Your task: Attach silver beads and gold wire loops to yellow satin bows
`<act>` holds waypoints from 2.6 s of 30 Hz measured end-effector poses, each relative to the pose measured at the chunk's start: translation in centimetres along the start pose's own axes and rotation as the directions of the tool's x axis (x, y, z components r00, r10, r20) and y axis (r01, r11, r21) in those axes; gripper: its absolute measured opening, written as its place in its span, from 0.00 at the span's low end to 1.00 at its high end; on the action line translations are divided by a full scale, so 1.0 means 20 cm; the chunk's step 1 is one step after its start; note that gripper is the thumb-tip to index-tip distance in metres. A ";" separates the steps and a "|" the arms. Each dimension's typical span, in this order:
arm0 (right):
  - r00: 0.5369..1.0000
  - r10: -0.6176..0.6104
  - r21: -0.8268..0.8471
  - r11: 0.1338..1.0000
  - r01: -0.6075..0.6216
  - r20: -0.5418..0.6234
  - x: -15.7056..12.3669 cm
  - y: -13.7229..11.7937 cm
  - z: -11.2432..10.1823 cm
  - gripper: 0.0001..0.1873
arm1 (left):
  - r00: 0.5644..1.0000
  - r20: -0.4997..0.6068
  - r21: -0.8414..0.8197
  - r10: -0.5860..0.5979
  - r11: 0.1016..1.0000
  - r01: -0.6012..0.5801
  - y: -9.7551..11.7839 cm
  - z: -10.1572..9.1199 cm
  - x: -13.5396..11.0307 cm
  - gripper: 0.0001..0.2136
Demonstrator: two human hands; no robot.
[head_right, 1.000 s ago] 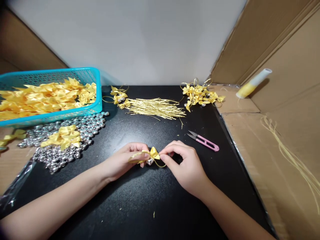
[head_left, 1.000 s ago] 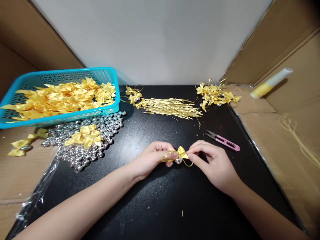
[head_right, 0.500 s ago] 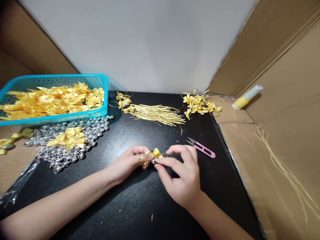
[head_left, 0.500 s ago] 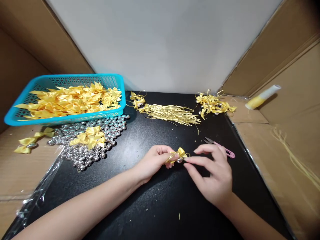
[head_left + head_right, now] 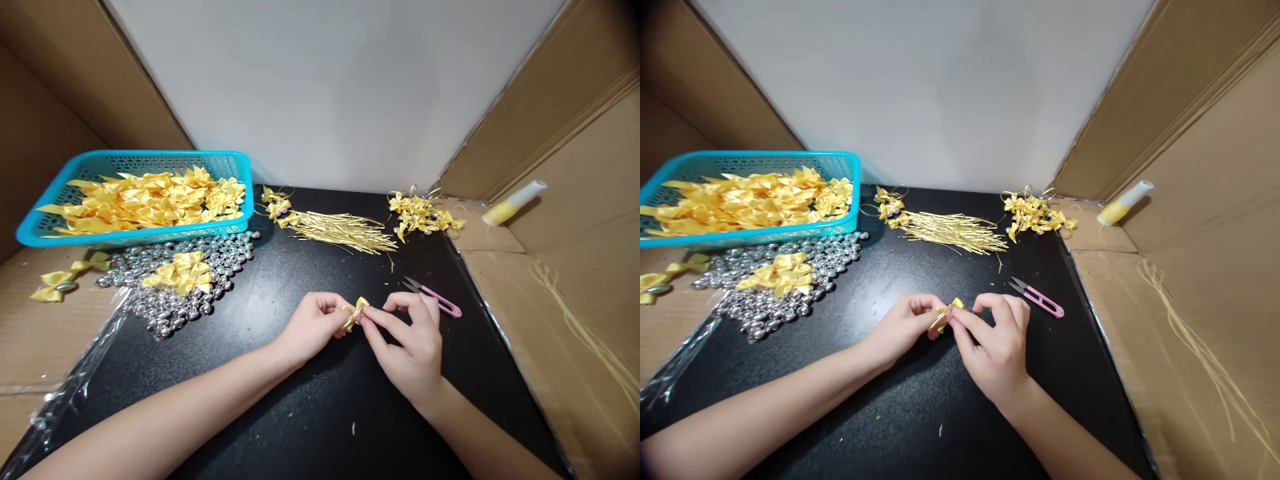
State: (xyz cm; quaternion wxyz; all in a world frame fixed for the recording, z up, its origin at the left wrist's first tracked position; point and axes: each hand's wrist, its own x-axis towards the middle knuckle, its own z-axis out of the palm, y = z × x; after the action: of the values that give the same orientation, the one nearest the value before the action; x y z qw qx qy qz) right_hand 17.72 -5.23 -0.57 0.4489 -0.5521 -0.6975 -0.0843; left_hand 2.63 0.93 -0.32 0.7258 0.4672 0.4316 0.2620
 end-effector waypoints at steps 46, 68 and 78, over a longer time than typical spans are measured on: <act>0.898 0.029 0.807 0.427 -0.409 0.440 -0.03 -0.03 -0.11 0.11 | 0.995 -0.100 -0.123 -0.028 0.992 0.016 -0.01 -0.04 0.02 0.10; 0.884 0.404 0.773 0.474 -0.421 0.234 -0.01 0.10 -0.13 0.05 | 0.999 -0.034 0.027 0.033 0.999 -0.032 0.01 -0.02 0.00 0.07; 0.875 0.420 0.815 0.403 -0.416 0.238 0.01 0.10 -0.14 0.06 | 0.999 -0.020 0.041 0.039 0.998 -0.038 0.02 -0.02 -0.01 0.08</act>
State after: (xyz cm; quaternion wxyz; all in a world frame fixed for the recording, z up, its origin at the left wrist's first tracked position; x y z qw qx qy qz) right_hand 21.03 -6.00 0.53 0.6670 -0.4183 -0.4864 0.3789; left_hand 2.21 1.14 0.00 0.7064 0.4872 0.4354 0.2720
